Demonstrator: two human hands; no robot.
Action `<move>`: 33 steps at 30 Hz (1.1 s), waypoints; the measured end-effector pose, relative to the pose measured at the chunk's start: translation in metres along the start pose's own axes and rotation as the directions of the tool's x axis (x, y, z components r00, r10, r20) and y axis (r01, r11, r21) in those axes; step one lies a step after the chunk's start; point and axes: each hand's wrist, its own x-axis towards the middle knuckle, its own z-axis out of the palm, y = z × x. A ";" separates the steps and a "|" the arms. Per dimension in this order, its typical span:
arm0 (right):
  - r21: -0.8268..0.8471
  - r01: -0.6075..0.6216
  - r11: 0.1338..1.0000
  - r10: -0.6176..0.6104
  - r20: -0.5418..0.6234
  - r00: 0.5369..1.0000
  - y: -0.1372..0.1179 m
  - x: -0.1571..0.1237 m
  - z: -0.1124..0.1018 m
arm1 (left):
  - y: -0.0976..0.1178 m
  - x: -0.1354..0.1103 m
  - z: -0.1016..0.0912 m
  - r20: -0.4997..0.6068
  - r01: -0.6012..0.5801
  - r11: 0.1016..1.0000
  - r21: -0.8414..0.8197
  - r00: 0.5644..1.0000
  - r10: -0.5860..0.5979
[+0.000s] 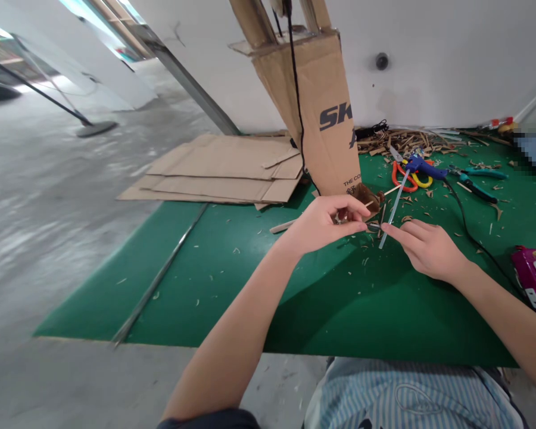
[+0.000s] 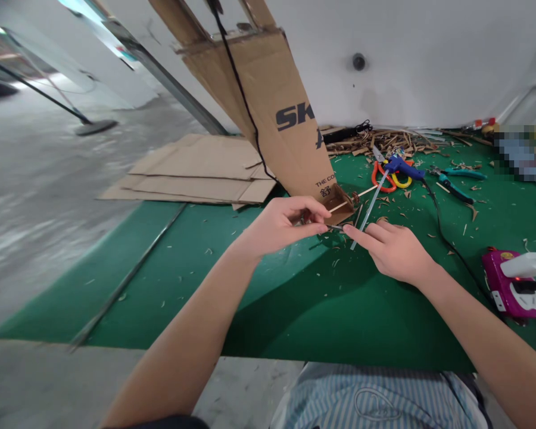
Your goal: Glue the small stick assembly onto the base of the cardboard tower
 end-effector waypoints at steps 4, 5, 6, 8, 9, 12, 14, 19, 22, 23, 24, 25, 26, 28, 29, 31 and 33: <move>0.014 -0.046 0.999 0.045 0.020 0.999 0.002 -0.002 0.002 | -0.002 0.001 0.002 -0.125 0.002 0.999 -0.033 0.992 -0.006; 0.018 -0.050 0.999 0.050 0.023 0.998 0.002 -0.002 0.002 | -0.002 0.001 0.002 -0.146 0.001 0.999 -0.037 0.989 -0.006; 0.022 -0.055 0.998 0.055 0.024 0.998 0.002 -0.002 0.002 | -0.003 0.002 0.003 -0.164 0.001 0.999 -0.038 0.987 -0.007; 0.029 -0.068 0.997 0.068 0.015 0.998 0.002 -0.002 0.002 | -0.005 0.003 0.002 -0.205 -0.002 0.999 -0.041 0.979 -0.006; 0.036 -0.082 0.996 0.082 -0.002 0.997 0.002 -0.003 0.002 | -0.006 0.004 0.001 -0.242 -0.006 0.999 -0.041 0.970 -0.004; 0.108 -0.209 0.972 0.219 -0.099 0.971 0.005 -0.003 0.001 | -0.009 0.004 -0.004 -0.388 -0.010 1.000 0.008 0.922 0.012; 0.212 -0.350 0.912 0.386 -0.162 0.908 0.008 -0.003 0.000 | -0.010 0.004 -0.005 -0.437 -0.008 0.994 0.113 0.898 0.057; 0.372 -0.574 0.729 0.674 -0.243 0.698 0.019 -0.001 0.002 | -0.012 0.003 0.013 -0.201 -0.141 0.774 0.618 0.923 0.328; 0.339 -0.611 0.715 0.696 -0.268 0.666 0.029 -0.003 0.006 | -0.018 0.004 0.027 -0.048 -0.146 0.574 0.805 0.950 0.308; 0.319 -0.616 0.720 0.692 -0.267 0.671 0.032 -0.004 0.007 | -0.020 0.005 0.030 -0.015 -0.152 0.537 0.830 0.956 0.294; 0.299 -0.619 0.726 0.686 -0.259 0.680 0.036 -0.006 0.009 | -0.023 0.005 0.031 0.006 -0.149 0.507 0.849 0.962 0.273; 0.278 -0.621 0.733 0.679 -0.241 0.693 0.039 -0.008 0.011 | -0.025 0.005 0.031 0.024 -0.145 0.481 0.865 0.968 0.249; 0.256 -0.621 0.741 0.670 -0.219 0.709 0.043 -0.010 0.012 | -0.027 0.005 0.030 0.033 -0.137 0.457 0.879 0.973 0.227; 0.204 -0.616 0.761 0.647 -0.170 0.743 0.048 -0.014 0.016 | -0.030 0.006 0.026 0.043 -0.123 0.414 0.902 0.979 0.198; 0.176 -0.613 0.770 0.637 -0.145 0.758 0.050 -0.016 0.018 | -0.030 0.006 0.024 0.041 -0.115 0.396 0.911 0.981 0.191; 0.116 -0.610 0.784 0.620 -0.088 0.780 0.053 -0.018 0.022 | -0.030 0.005 0.021 0.032 -0.097 0.370 0.924 0.983 0.179; 0.026 -0.598 0.801 0.599 -0.033 0.800 0.054 -0.021 0.024 | -0.029 0.005 0.019 0.020 -0.078 0.356 0.931 0.986 0.163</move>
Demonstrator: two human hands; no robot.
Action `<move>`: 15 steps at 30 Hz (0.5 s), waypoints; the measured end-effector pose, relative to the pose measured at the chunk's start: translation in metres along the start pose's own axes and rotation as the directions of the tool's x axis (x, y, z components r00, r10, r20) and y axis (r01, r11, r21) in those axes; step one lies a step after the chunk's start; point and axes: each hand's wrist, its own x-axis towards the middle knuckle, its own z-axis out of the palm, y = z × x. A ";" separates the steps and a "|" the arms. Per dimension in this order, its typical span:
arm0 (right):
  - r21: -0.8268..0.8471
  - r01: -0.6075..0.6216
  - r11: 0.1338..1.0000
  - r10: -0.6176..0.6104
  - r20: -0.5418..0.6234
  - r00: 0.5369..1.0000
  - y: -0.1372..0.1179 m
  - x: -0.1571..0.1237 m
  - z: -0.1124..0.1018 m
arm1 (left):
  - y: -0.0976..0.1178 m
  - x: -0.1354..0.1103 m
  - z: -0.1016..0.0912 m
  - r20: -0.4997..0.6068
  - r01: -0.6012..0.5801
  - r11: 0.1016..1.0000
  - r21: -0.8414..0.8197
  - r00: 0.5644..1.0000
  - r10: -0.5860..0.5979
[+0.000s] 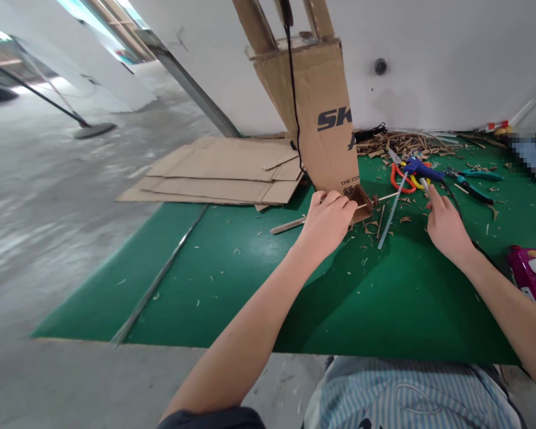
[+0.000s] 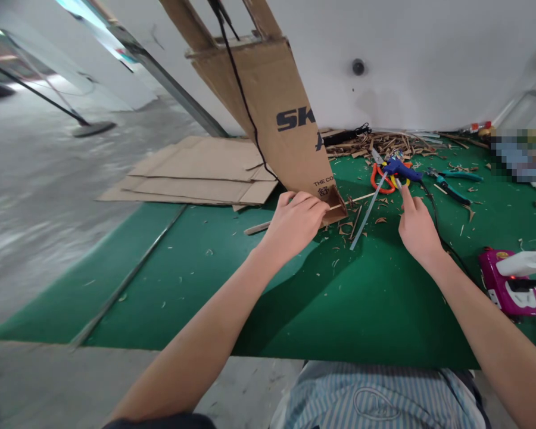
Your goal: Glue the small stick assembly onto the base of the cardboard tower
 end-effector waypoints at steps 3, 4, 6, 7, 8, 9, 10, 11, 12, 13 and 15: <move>-0.183 0.077 0.980 -0.067 0.058 0.996 0.003 -0.004 0.001 | -0.001 0.000 0.002 -0.002 0.022 1.000 -0.009 1.000 -0.022; -0.234 0.098 0.967 -0.084 0.067 0.994 0.004 -0.006 0.000 | -0.001 0.000 0.004 -0.011 0.029 0.999 -0.016 1.000 -0.029; -0.300 0.118 0.947 -0.101 0.069 0.992 0.004 -0.009 -0.003 | -0.002 0.001 0.007 -0.028 0.039 0.999 -0.028 0.999 -0.040; -0.324 0.119 0.939 -0.104 0.064 0.993 0.004 -0.010 -0.005 | -0.002 0.001 0.009 -0.037 0.043 0.999 -0.032 0.998 -0.044; -0.348 0.114 0.931 -0.100 0.058 0.993 0.002 -0.010 -0.009 | -0.003 0.002 0.011 -0.044 0.047 0.998 -0.036 0.998 -0.049; -0.373 0.107 0.922 -0.092 0.058 0.994 -0.001 -0.009 -0.013 | -0.003 0.002 0.012 -0.048 0.051 0.998 -0.038 0.997 -0.053; -0.400 0.094 0.912 -0.073 0.066 0.995 -0.005 -0.006 -0.018 | -0.003 0.002 0.013 -0.048 0.054 0.998 -0.037 0.997 -0.056; -0.429 0.069 0.901 -0.040 0.077 0.996 -0.009 -0.001 -0.023 | -0.003 0.002 0.013 -0.045 0.057 0.998 -0.035 0.997 -0.058; -0.455 0.051 0.889 -0.001 0.109 0.994 -0.013 0.006 -0.027 | -0.003 0.003 0.014 -0.038 0.060 0.998 -0.031 0.997 -0.061; -0.472 0.022 0.881 0.045 0.129 0.991 -0.016 0.014 -0.031 | -0.003 0.003 0.013 -0.030 0.063 0.998 -0.029 0.998 -0.064; -0.487 -0.042 0.872 0.131 0.150 0.980 -0.021 0.034 -0.035 | -0.003 0.002 0.013 -0.017 0.072 0.997 -0.028 0.997 -0.072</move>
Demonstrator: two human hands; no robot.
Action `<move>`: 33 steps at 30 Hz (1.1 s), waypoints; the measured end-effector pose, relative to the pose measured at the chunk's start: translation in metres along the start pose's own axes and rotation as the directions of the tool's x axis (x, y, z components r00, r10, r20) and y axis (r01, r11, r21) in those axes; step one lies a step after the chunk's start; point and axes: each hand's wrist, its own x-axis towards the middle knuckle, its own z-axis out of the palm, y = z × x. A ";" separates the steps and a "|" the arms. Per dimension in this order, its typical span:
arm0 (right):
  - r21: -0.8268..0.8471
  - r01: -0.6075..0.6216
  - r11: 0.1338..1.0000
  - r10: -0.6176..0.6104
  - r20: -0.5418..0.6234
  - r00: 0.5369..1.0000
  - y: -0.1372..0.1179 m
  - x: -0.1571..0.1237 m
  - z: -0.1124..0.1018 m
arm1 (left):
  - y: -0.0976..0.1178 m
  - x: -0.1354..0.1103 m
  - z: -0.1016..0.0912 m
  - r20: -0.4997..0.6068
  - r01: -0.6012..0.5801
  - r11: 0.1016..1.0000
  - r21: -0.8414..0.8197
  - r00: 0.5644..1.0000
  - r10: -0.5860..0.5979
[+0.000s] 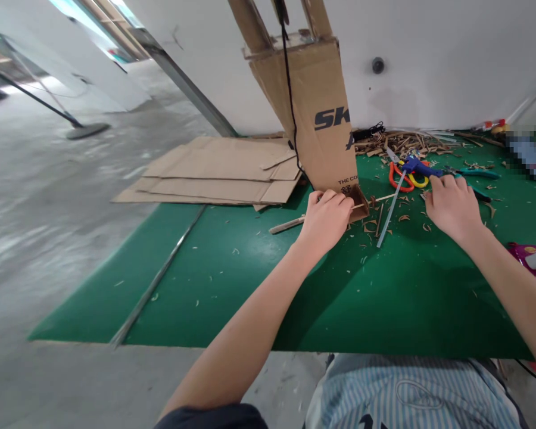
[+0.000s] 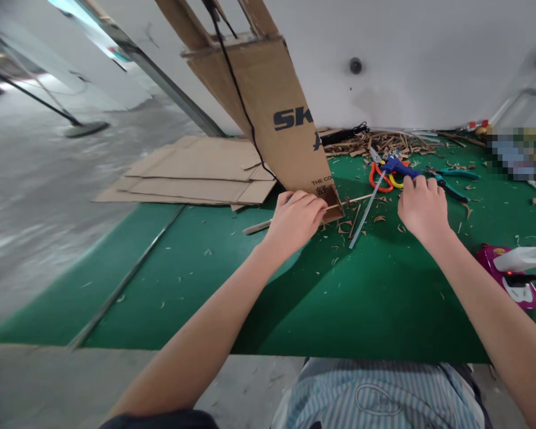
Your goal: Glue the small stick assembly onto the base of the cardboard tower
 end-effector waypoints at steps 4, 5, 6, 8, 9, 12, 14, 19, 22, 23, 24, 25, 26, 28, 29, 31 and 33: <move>0.029 -0.103 0.994 0.102 0.049 0.994 0.001 0.045 0.002 | -0.001 -0.001 -0.001 0.016 0.016 1.000 0.014 1.000 -0.016; 0.036 -0.135 0.990 0.133 0.067 0.989 0.002 0.056 0.006 | -0.001 -0.001 -0.001 0.021 0.018 1.000 0.023 1.000 -0.018; 0.041 -0.157 0.987 0.153 0.088 0.984 0.003 0.066 0.011 | -0.001 -0.002 -0.002 0.026 0.019 0.999 0.032 0.999 -0.019; 0.048 -0.198 0.979 0.191 0.123 0.974 0.006 0.081 0.022 | -0.002 -0.002 -0.002 0.033 0.020 0.999 0.048 0.999 -0.021; 0.054 -0.203 0.978 0.194 0.133 0.972 0.007 0.087 0.027 | -0.003 -0.002 -0.002 0.035 0.022 0.998 0.056 0.999 -0.024; 0.076 -0.205 0.976 0.186 0.206 0.961 0.009 0.096 0.041 | -0.006 -0.002 -0.003 0.046 0.036 0.997 0.065 0.998 -0.039; 0.094 -0.197 0.976 0.173 0.217 0.961 0.008 0.097 0.049 | -0.007 -0.003 -0.003 0.052 0.050 0.997 0.051 0.997 -0.052; 0.190 -0.187 0.964 0.185 0.029 0.982 0.007 0.088 0.050 | 0.001 -0.002 -0.005 -0.018 0.118 0.991 -0.055 0.993 -0.119; 0.257 -0.148 0.955 0.179 -0.101 0.979 0.011 0.080 0.035 | 0.011 0.000 -0.003 -0.023 0.080 0.995 -0.066 0.996 -0.082; 0.285 -0.130 0.950 0.178 -0.148 0.973 0.012 0.077 0.030 | 0.014 0.001 -0.001 -0.013 0.061 0.996 -0.064 0.998 -0.062; 0.318 -0.119 0.940 0.188 -0.196 0.962 0.014 0.074 0.025 | 0.016 0.003 0.001 -0.001 0.047 0.997 -0.062 0.999 -0.047; 0.357 -0.108 0.928 0.201 -0.235 0.951 0.014 0.071 0.020 | 0.017 0.004 0.003 0.011 0.038 0.997 -0.061 0.999 -0.038; 0.401 -0.101 0.910 0.217 -0.256 0.942 0.014 0.068 0.017 | 0.018 0.005 0.005 0.017 0.038 0.997 -0.061 0.999 -0.037; 0.505 -0.099 0.857 0.264 -0.267 0.927 0.011 0.060 0.013 | 0.016 0.007 0.009 0.023 0.047 0.996 -0.070 0.999 -0.046; 0.561 -0.100 0.821 0.289 -0.258 0.922 0.008 0.055 0.012 | 0.015 0.007 0.011 0.022 0.048 0.996 -0.078 0.999 -0.046; 0.671 -0.090 0.736 0.310 -0.216 0.926 0.001 0.046 0.010 | 0.011 0.007 0.012 0.014 0.034 0.995 -0.097 0.999 -0.033; 0.751 -0.103 0.653 0.320 -0.149 0.936 -0.008 0.037 0.008 | 0.007 0.007 0.013 0.006 0.006 0.993 -0.120 1.000 -0.005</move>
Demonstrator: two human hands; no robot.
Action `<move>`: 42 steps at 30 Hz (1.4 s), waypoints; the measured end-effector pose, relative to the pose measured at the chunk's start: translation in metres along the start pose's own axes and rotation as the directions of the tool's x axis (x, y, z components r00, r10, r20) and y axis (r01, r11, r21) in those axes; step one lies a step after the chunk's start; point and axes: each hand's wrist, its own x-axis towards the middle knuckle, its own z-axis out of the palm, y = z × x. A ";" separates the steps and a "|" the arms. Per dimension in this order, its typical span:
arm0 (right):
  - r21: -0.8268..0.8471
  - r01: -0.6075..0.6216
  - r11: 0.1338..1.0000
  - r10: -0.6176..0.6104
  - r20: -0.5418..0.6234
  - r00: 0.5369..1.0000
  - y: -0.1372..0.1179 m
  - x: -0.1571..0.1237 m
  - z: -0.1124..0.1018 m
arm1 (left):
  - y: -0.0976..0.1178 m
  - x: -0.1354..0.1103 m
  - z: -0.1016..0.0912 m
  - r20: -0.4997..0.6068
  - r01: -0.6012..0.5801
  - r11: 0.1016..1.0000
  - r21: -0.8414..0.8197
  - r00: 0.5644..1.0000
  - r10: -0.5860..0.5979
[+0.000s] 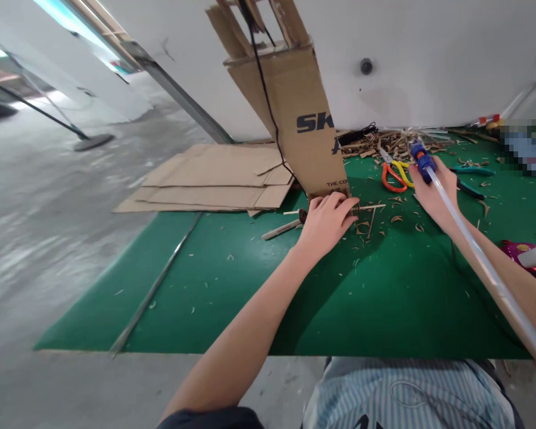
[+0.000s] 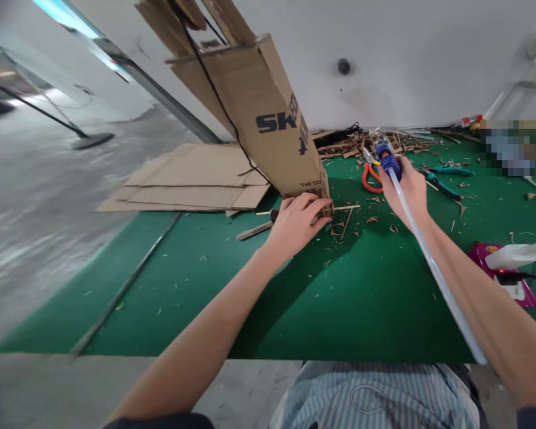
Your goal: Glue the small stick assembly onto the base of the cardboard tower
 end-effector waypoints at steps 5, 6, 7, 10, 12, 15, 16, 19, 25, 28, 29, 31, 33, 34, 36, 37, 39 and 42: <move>0.230 -0.276 0.933 0.232 0.204 0.951 -0.011 -0.029 -0.001 | -0.007 0.000 -0.001 0.001 -0.037 0.999 -0.035 0.999 0.037; 0.274 -0.328 0.904 0.264 0.245 0.933 -0.012 -0.034 -0.001 | -0.007 0.000 -0.001 0.001 -0.040 0.998 -0.040 0.999 0.040; 0.306 -0.385 0.871 0.297 0.296 0.908 -0.013 -0.040 -0.002 | -0.008 0.000 -0.002 0.001 -0.041 0.998 -0.044 0.999 0.042; 0.355 -0.541 0.762 0.350 0.478 0.806 -0.013 -0.055 -0.005 | -0.009 -0.001 -0.003 0.001 -0.042 0.998 -0.047 0.999 0.042; 0.364 -0.580 0.728 0.320 0.568 0.758 -0.012 -0.063 -0.007 | -0.009 -0.001 -0.003 0.001 -0.041 0.998 -0.045 0.999 0.041; 0.334 -0.591 0.735 0.273 0.652 0.707 -0.009 -0.068 -0.009 | -0.009 -0.002 -0.005 0.006 -0.026 0.999 -0.038 1.000 0.026; 0.320 -0.589 0.742 0.267 0.665 0.697 -0.008 -0.068 -0.009 | -0.009 -0.002 -0.005 0.009 -0.018 0.999 -0.037 1.000 0.019; 0.273 -0.568 0.776 0.257 0.686 0.681 -0.007 -0.068 -0.010 | -0.008 -0.002 -0.006 0.017 -0.005 0.999 -0.034 1.000 0.005; 0.151 -0.566 0.810 0.281 0.748 0.601 -0.010 -0.067 -0.015 | -0.005 -0.003 -0.011 0.020 0.057 0.998 -0.020 0.998 -0.056; 0.143 -0.597 0.789 0.295 0.764 0.573 -0.013 -0.066 -0.015 | -0.008 -0.004 -0.014 0.038 0.062 0.998 -0.021 0.997 -0.062; 0.145 -0.612 0.777 0.300 0.770 0.563 -0.015 -0.066 -0.015 | -0.009 -0.004 -0.015 0.044 0.052 0.999 -0.009 0.998 -0.052; 0.157 -0.632 0.759 0.294 0.783 0.547 -0.018 -0.066 -0.014 | -0.012 -0.005 -0.016 0.050 0.029 0.999 0.029 0.998 -0.031; 0.172 -0.634 0.754 0.278 0.790 0.546 -0.019 -0.066 -0.012 | -0.015 -0.005 -0.016 0.055 0.019 0.998 0.056 0.998 -0.022; 0.176 -0.629 0.757 0.271 0.791 0.548 -0.020 -0.066 -0.011 | -0.015 -0.005 -0.016 0.058 0.019 0.998 0.059 0.998 -0.022; 0.182 -0.617 0.766 0.263 0.787 0.559 -0.019 -0.067 -0.010 | -0.015 -0.004 -0.016 0.060 0.023 0.998 0.052 0.998 -0.026; 0.181 -0.611 0.771 0.262 0.783 0.563 -0.018 -0.068 -0.009 | -0.015 -0.004 -0.016 0.059 0.024 0.999 0.047 0.998 -0.027; 0.173 -0.604 0.778 0.262 0.784 0.563 -0.017 -0.068 -0.008 | -0.016 -0.003 -0.015 0.055 0.025 0.999 0.037 0.998 -0.027; 0.162 -0.604 0.780 0.267 0.788 0.555 -0.016 -0.068 -0.008 | -0.017 -0.003 -0.015 0.051 0.023 1.000 0.011 0.998 -0.024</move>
